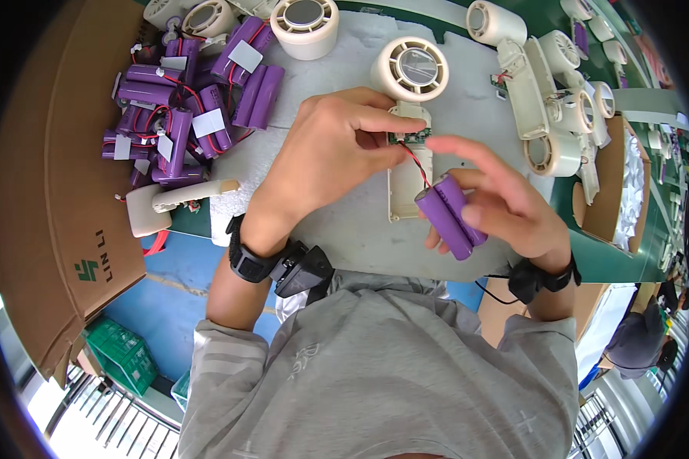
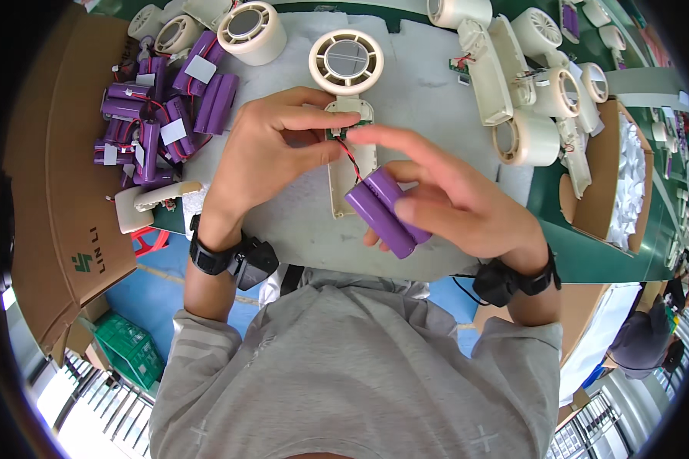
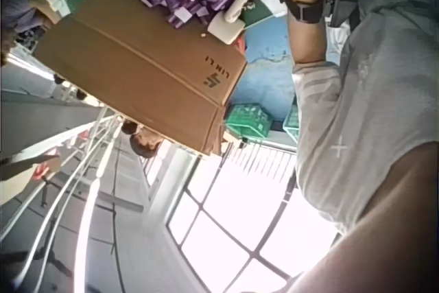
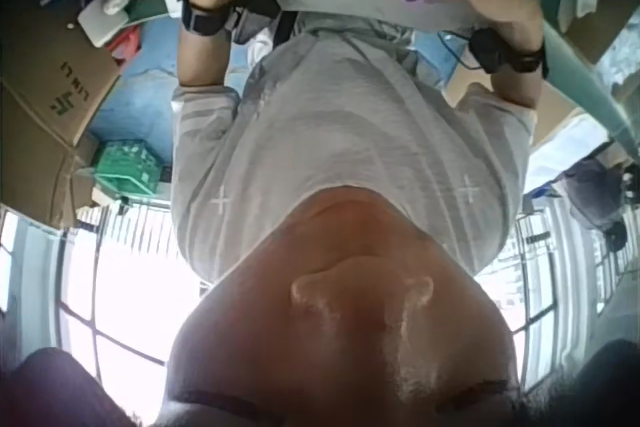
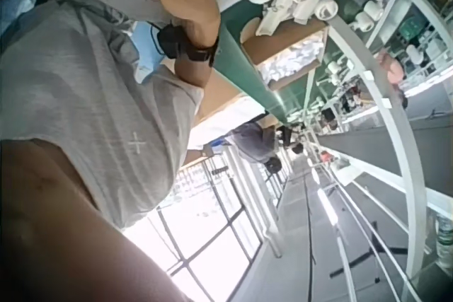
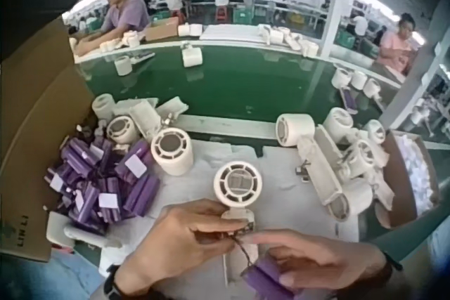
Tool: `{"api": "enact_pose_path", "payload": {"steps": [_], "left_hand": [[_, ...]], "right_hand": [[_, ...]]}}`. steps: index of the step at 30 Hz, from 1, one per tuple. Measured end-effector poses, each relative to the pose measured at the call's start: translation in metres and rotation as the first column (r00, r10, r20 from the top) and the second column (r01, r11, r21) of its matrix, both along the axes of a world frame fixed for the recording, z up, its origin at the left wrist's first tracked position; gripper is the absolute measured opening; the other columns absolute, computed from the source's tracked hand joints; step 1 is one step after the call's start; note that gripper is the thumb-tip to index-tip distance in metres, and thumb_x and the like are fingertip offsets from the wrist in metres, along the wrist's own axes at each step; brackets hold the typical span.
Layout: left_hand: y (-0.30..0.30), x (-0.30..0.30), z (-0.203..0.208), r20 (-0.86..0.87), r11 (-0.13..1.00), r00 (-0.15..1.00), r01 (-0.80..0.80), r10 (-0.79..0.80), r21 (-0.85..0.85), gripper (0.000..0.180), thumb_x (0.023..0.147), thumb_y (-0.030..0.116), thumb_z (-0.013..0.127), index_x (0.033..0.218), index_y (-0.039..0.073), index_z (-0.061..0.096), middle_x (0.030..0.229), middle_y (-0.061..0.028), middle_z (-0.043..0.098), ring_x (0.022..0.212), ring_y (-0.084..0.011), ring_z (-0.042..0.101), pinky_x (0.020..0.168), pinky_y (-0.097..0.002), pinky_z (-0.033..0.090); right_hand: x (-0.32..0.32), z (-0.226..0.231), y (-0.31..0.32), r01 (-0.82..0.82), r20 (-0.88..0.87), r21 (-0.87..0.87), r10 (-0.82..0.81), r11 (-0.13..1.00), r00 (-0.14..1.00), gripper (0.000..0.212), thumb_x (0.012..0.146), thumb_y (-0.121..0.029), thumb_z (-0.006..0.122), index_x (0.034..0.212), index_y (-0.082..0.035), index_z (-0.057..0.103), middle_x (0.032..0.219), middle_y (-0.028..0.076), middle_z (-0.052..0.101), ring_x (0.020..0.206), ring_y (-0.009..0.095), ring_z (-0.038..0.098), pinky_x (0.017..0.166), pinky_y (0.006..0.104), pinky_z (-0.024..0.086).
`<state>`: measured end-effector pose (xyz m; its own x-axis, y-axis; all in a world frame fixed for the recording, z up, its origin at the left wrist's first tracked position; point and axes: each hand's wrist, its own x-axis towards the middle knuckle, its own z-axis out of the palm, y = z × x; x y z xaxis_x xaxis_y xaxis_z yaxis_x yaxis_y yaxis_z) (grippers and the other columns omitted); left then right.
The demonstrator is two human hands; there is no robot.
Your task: Assembling small handheld fans by installing internal components like batteries and circuit boards into the plastic housings.
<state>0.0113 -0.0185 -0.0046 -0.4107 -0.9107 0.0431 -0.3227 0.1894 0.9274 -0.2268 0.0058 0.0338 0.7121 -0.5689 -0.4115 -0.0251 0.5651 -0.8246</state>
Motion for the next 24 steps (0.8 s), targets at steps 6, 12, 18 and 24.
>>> {"api": "enact_pose_path", "payload": {"steps": [6, 12, 18, 24], "left_hand": [[0.001, -0.002, -0.002, 0.077, 0.98, 0.997, 0.013, 0.002, -0.2, 0.036, 0.069, -0.001, 0.078, 0.104, 0.008, 0.075, 0.104, -0.016, 0.068, 0.076, -0.0204, 0.069, 0.066, -0.0268, 0.055], [0.001, -0.003, -0.001, 0.114, 0.95, 0.993, 0.008, 0.03, -0.313, 0.03, 0.073, 0.003, 0.077, 0.102, 0.009, 0.075, 0.101, -0.0176, 0.07, 0.074, -0.025, 0.07, 0.063, -0.0297, 0.055], [0.001, -0.003, -0.002, 0.084, 0.959, 0.996, 0.0, 0.025, -0.285, 0.023, 0.075, 0.005, 0.074, 0.098, 0.007, 0.074, 0.086, -0.0147, 0.069, 0.075, -0.0313, 0.068, 0.066, -0.0347, 0.055], [-0.001, 0.0, -0.006, 0.07, 0.948, 0.998, 0.032, -0.01, -0.316, 0.025, 0.079, 0.01, 0.074, 0.104, 0.009, 0.074, 0.099, -0.0172, 0.07, 0.08, -0.0288, 0.07, 0.066, -0.0312, 0.054]], "right_hand": [[0.001, -0.005, 0.006, -0.064, 0.138, 0.009, 0.062, 0.998, 0.988, 0.081, 0.075, -0.005, 0.073, 0.144, -0.006, 0.031, 0.121, 0.013, 0.05, 0.1, 0.027, 0.064, 0.077, 0.0344, 0.057], [-0.002, -0.006, 0.0, -0.055, -0.111, -0.323, 0.02, 0.945, 0.994, 0.079, 0.066, -0.005, 0.076, 0.137, -0.005, 0.042, 0.12, 0.011, 0.05, 0.105, 0.025, 0.059, 0.082, 0.0357, 0.053], [0.01, -0.017, 0.007, -0.151, -0.291, -0.821, -0.177, 0.55, 0.94, 0.072, 0.057, 0.0, 0.077, 0.125, -0.005, 0.053, 0.12, 0.012, 0.054, 0.103, 0.025, 0.056, 0.087, 0.035, 0.047], [0.021, -0.029, 0.014, -0.125, -0.294, -0.88, -0.319, 0.458, 0.901, 0.069, 0.057, -0.003, 0.081, 0.121, -0.005, 0.056, 0.122, 0.014, 0.055, 0.101, 0.025, 0.057, 0.084, 0.0337, 0.049]]}}
